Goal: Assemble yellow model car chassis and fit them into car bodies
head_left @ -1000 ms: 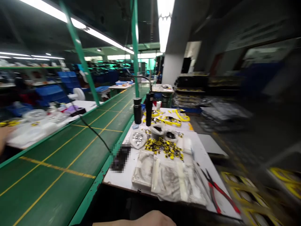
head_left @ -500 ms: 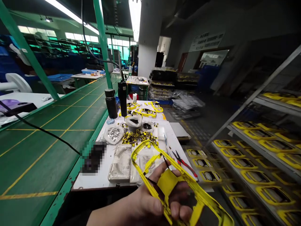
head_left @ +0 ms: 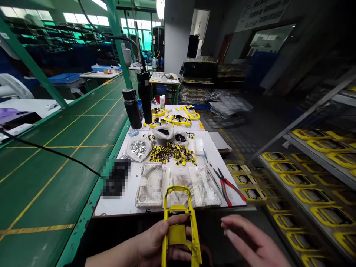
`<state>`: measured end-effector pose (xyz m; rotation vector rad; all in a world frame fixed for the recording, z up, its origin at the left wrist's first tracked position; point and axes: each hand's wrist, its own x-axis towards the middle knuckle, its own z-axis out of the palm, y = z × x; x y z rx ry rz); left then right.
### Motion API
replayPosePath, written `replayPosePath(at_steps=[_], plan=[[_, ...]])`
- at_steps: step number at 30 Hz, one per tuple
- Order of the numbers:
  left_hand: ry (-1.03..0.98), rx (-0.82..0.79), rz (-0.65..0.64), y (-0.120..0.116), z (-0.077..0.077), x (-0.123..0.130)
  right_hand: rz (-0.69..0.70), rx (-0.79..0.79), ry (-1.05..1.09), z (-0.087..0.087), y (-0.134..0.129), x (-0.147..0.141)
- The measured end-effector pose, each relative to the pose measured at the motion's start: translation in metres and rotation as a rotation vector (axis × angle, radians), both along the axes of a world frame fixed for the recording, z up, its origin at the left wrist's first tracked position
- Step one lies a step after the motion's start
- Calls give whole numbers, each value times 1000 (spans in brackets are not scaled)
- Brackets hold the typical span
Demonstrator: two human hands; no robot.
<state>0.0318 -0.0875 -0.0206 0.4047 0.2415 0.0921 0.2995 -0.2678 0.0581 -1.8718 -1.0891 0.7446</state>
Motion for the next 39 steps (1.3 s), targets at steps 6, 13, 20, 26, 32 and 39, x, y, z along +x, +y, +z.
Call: replayPosePath(at_steps=[6,13,20,26,32,39], plan=[[-36,-50,-85,11,-20,0,169,-55,-620,33,107,-9],[-27,-25,-59,14,-32,5,213,-211,-820,26,245,-16],[-18,26,-60,22,-27,12,171,-374,-876,17,308,-11],[-20,10,-43,16,-25,14,111,-516,-893,16,326,-9],[-28,0,-52,13,-21,15,56,-434,-840,18,328,1],[-9,-18,-39,12,-21,14,-118,-92,-590,43,314,18]])
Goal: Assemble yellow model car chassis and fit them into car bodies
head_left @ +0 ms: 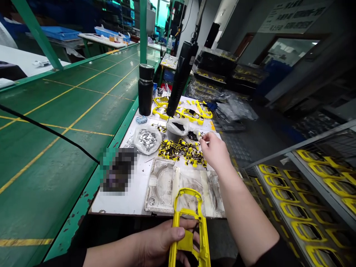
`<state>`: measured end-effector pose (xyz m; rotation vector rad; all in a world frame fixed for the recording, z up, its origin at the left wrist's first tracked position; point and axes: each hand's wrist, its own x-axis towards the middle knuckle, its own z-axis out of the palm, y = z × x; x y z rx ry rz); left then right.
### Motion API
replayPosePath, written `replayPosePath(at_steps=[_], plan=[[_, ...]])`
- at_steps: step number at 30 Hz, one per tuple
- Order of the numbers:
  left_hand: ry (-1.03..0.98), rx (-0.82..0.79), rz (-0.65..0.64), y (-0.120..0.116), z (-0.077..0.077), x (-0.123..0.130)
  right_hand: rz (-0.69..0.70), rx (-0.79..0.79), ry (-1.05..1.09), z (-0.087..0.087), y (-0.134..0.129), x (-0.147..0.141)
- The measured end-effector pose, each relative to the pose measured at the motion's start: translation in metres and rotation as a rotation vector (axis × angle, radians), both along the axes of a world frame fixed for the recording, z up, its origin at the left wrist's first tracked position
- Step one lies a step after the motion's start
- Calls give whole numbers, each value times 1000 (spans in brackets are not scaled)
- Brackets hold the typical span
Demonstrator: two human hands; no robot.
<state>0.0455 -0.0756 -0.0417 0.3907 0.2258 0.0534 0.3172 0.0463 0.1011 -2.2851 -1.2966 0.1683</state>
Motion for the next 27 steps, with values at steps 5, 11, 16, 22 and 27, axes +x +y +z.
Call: replayPosePath(at_steps=[5,11,16,22,27], plan=[[16,34,14,-1,-2,-3,53,250,410,6,-28,-6],[42,18,41,0,1,-6,108,267,1076,8,-107,-35],[99,71,9,5,9,-10,66,260,1361,-2,-162,-55],[164,90,6,9,13,-14,4,458,1482,-27,-190,-67],[185,107,-15,12,13,-16,-23,541,1456,-41,-196,-67]])
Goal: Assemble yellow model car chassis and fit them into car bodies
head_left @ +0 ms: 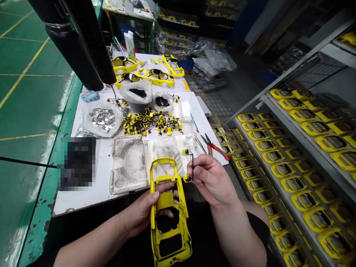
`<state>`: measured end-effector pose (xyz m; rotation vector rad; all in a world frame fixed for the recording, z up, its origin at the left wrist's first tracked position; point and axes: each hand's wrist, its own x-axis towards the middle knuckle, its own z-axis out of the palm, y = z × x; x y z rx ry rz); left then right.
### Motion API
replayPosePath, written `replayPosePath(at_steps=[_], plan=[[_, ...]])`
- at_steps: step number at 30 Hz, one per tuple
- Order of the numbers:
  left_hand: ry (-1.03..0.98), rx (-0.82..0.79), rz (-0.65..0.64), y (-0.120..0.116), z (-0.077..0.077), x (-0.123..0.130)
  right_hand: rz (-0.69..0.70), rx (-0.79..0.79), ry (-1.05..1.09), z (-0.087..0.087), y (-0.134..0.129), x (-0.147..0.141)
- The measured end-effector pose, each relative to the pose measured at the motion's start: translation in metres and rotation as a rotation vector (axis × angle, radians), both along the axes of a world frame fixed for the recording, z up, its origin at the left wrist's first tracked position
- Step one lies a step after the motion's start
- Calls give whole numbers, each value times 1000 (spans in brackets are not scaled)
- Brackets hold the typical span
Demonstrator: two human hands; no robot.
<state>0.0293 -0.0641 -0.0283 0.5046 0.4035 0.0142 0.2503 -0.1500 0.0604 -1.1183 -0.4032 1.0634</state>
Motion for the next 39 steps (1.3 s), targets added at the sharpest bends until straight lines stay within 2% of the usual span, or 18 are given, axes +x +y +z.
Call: replayPosePath(at_steps=[3,8,15,23,39], plan=[[-14,11,-2,0,-1,0,5,17,-44,-2,-3,-1],[-45,25,-4,0,-2,1,96,52,-177,-1,-10,-1],[-59,4,10,0,-1,1,229,231,-343,2,-14,3],[-78,31,-13,-1,-2,2,248,333,-442,0,-18,2],[2,41,5,-1,2,3,310,424,-513,-2,-18,3]])
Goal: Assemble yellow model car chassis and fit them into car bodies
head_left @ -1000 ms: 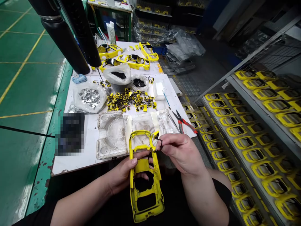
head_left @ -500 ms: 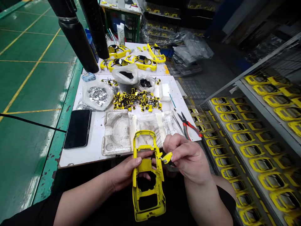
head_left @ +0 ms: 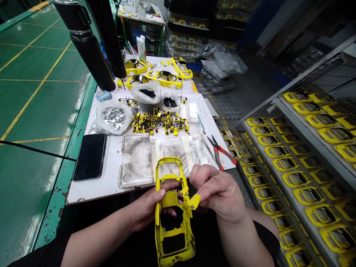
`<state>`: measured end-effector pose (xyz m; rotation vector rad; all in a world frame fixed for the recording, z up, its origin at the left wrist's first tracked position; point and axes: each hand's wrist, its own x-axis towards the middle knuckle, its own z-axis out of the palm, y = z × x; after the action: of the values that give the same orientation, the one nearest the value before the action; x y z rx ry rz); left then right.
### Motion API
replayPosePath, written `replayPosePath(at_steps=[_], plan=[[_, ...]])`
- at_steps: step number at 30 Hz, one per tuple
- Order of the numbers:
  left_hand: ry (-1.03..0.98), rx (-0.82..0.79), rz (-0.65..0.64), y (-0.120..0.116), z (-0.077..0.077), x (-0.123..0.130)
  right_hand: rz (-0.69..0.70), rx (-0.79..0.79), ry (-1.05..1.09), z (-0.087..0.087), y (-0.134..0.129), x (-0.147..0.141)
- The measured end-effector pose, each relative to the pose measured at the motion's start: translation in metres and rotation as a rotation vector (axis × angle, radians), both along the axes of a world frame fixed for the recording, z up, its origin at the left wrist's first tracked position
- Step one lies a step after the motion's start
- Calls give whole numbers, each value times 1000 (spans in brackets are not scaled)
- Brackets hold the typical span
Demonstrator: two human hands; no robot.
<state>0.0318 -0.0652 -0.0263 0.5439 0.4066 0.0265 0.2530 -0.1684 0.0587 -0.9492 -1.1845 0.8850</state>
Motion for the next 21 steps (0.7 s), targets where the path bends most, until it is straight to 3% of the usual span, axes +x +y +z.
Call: replayPosePath(at_steps=[12,21], plan=[[-32,-2,-12,1,-3,1,-28,43,0,4,4,-1],[-2,13,-17,1,0,0,-314,-60,-292,6,1,-5]])
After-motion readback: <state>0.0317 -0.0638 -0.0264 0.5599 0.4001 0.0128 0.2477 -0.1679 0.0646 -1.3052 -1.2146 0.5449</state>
